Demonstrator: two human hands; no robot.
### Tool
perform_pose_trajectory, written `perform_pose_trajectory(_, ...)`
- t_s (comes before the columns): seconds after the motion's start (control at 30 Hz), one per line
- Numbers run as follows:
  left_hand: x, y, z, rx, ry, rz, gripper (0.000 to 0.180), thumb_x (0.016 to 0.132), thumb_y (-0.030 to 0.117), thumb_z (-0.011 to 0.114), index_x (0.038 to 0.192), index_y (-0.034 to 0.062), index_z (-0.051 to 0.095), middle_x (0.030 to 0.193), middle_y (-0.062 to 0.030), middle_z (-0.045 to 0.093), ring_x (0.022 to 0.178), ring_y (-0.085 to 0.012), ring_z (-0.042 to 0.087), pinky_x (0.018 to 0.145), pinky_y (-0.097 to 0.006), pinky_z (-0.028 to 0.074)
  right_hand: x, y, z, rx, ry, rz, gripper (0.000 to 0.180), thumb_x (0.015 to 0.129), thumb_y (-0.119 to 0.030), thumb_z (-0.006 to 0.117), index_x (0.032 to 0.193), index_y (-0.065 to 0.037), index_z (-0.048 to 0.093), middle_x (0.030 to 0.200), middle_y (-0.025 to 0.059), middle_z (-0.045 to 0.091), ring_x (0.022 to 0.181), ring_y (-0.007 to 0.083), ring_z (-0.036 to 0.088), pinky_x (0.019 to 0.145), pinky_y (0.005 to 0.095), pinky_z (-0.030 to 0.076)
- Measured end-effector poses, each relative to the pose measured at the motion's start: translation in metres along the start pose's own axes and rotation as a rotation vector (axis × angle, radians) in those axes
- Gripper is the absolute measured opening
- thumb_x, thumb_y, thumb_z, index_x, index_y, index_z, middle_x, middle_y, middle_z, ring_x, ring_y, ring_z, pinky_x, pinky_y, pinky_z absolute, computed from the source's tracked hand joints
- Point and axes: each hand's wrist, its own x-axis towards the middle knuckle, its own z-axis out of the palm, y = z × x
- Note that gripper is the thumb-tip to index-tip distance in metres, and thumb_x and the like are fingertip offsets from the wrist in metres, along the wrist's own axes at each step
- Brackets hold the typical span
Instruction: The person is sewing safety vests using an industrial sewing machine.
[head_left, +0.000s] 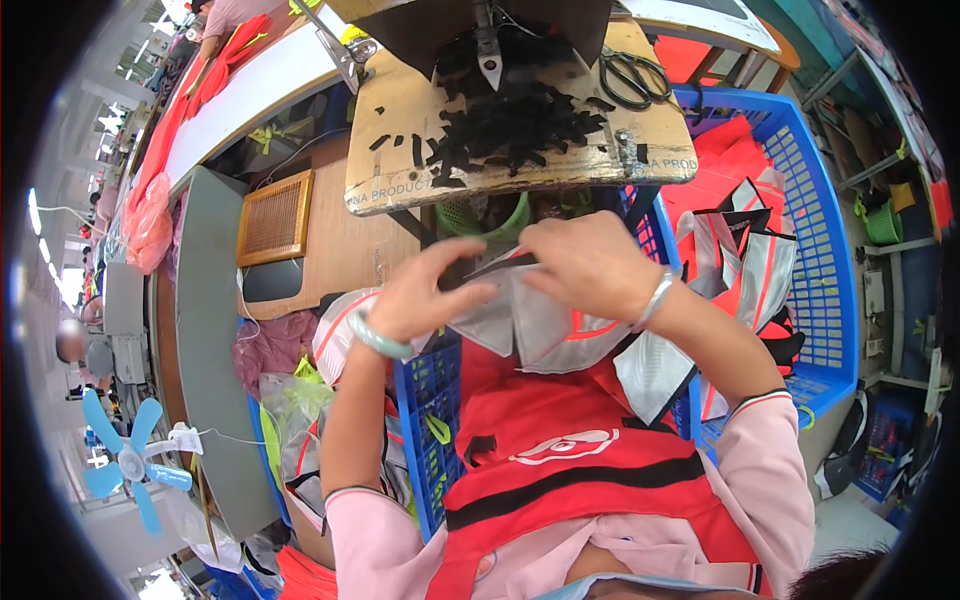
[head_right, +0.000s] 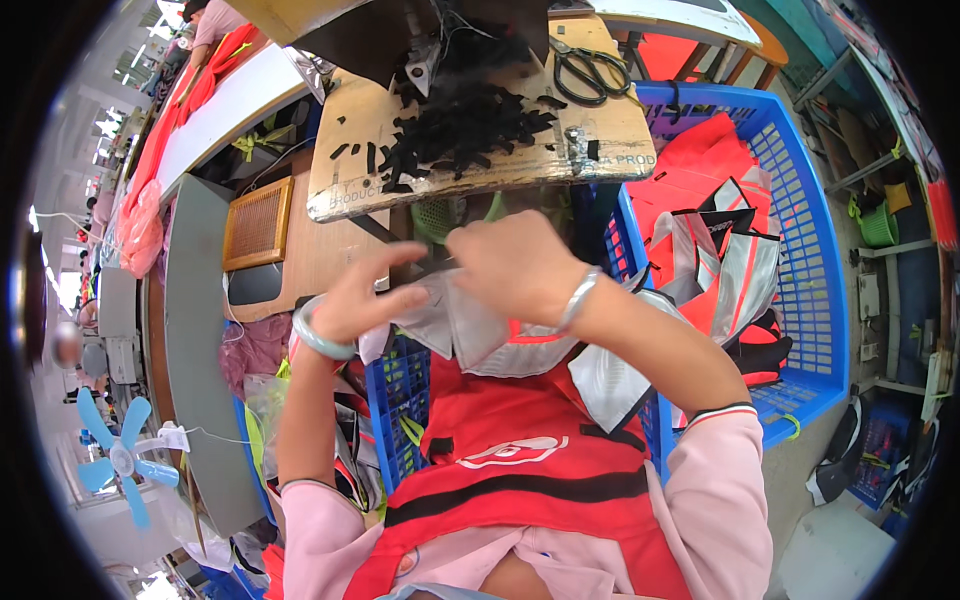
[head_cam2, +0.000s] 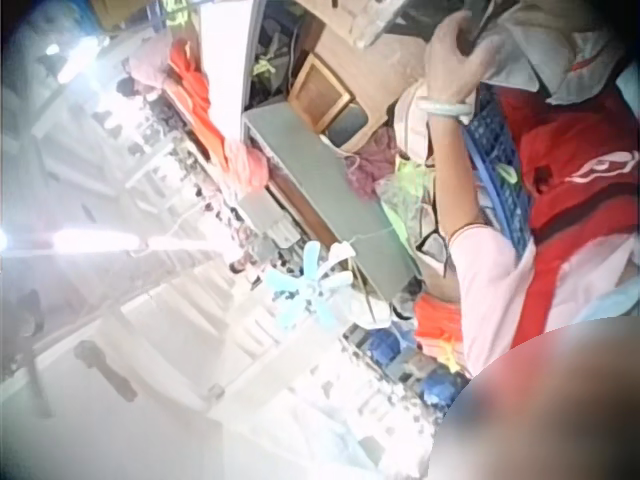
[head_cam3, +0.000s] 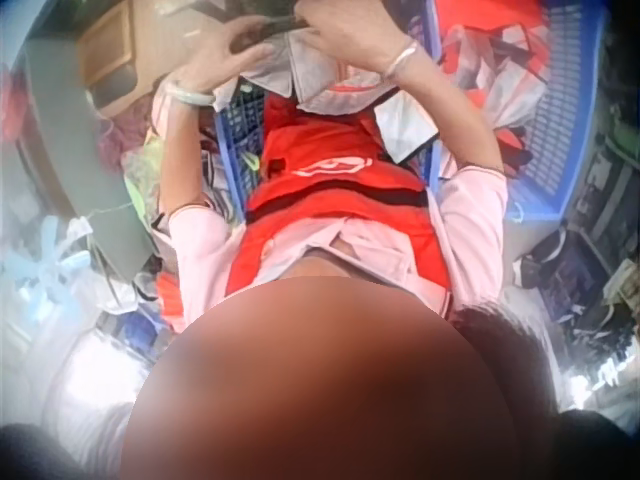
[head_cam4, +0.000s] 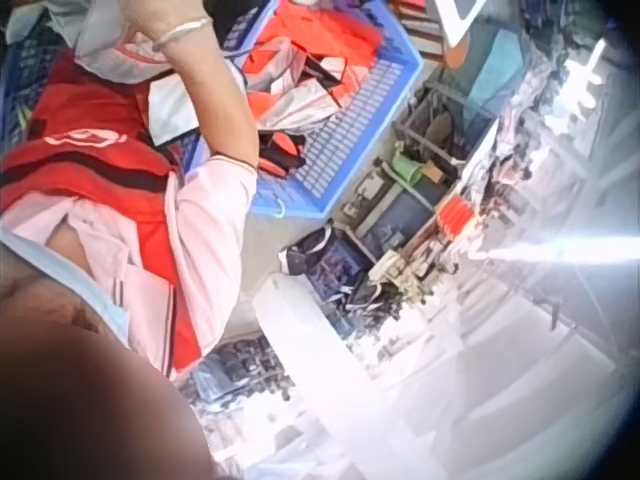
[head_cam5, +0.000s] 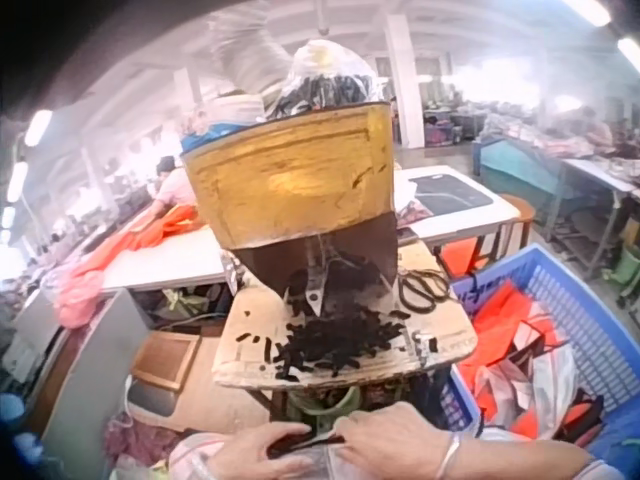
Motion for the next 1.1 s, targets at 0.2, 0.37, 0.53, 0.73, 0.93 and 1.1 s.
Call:
perform_pose_trajectory(0.2,-0.027,-0.001,0.048,-0.225,0.324,-0.098,0.024,0.088,0.009,0.068,0.110,-0.0017,0.067,0.100,-0.0123,0.071,0.093,-0.0187,0.066,0.085,-0.029,0.050,-0.031,0.012,-0.030,0.261,0.063,0.141,0.024,0.081,-0.024,0.066,0.096,-0.006,0.067,0.083,0.0142,0.068,0.079,0.0337,0.066,0.069,0.0416,0.051)
perform_pose_trajectory(0.37,-0.018,0.063,0.008,-0.063,0.305,0.141,0.025,0.083,0.010,0.074,0.104,-0.0015,0.070,0.098,-0.0149,0.071,0.087,-0.0227,0.069,0.080,-0.031,0.052,-0.044,0.010,-0.065,0.438,0.084,0.181,0.028,0.078,-0.025,0.069,0.096,-0.003,0.068,0.081,0.0168,0.067,0.075,0.0350,0.065,0.067,0.0408,0.049)
perform_pose_trajectory(0.53,0.023,0.086,-0.034,0.217,0.190,0.158,0.026,0.085,0.018,0.071,0.100,-0.0031,0.069,0.094,-0.0185,0.070,0.083,-0.0304,0.069,0.077,-0.036,0.052,-0.026,0.025,-0.068,0.311,0.177,0.204,0.031,0.079,-0.029,0.074,0.092,-0.002,0.067,0.073,0.0121,0.062,0.067,0.0235,0.059,0.062,0.0347,0.045)
perform_pose_trajectory(0.73,0.072,0.062,-0.067,0.217,0.109,-0.007,0.038,0.086,0.028,0.070,0.103,-0.0055,0.068,0.088,-0.0125,0.071,0.083,-0.0198,0.065,0.081,-0.032,0.050,0.026,0.063,-0.049,0.547,0.118,0.321,0.036,0.081,-0.035,0.072,0.095,-0.001,0.069,0.077,0.0113,0.067,0.071,0.0199,0.063,0.068,0.0332,0.049)
perform_pose_trajectory(0.93,0.110,0.040,-0.092,0.183,-0.007,-0.149,0.037,0.088,0.030,0.069,0.103,-0.0039,0.070,0.090,-0.0043,0.071,0.082,-0.0085,0.061,0.079,-0.026,0.048,0.061,0.090,-0.045,0.649,0.072,0.300,0.039,0.083,-0.036,0.072,0.094,0.001,0.069,0.076,0.0054,0.065,0.071,0.0131,0.059,0.068,0.0302,0.048)
perform_pose_trajectory(1.1,0.129,0.023,-0.102,0.027,-0.029,-0.202,0.035,0.091,0.027,0.069,0.109,-0.0030,0.069,0.093,-0.0009,0.070,0.084,-0.0068,0.060,0.080,-0.023,0.048,0.082,0.101,-0.049,0.659,0.023,0.318,0.043,0.084,-0.037,0.072,0.099,0.003,0.068,0.084,0.0051,0.067,0.077,0.0115,0.059,0.070,0.0286,0.048)
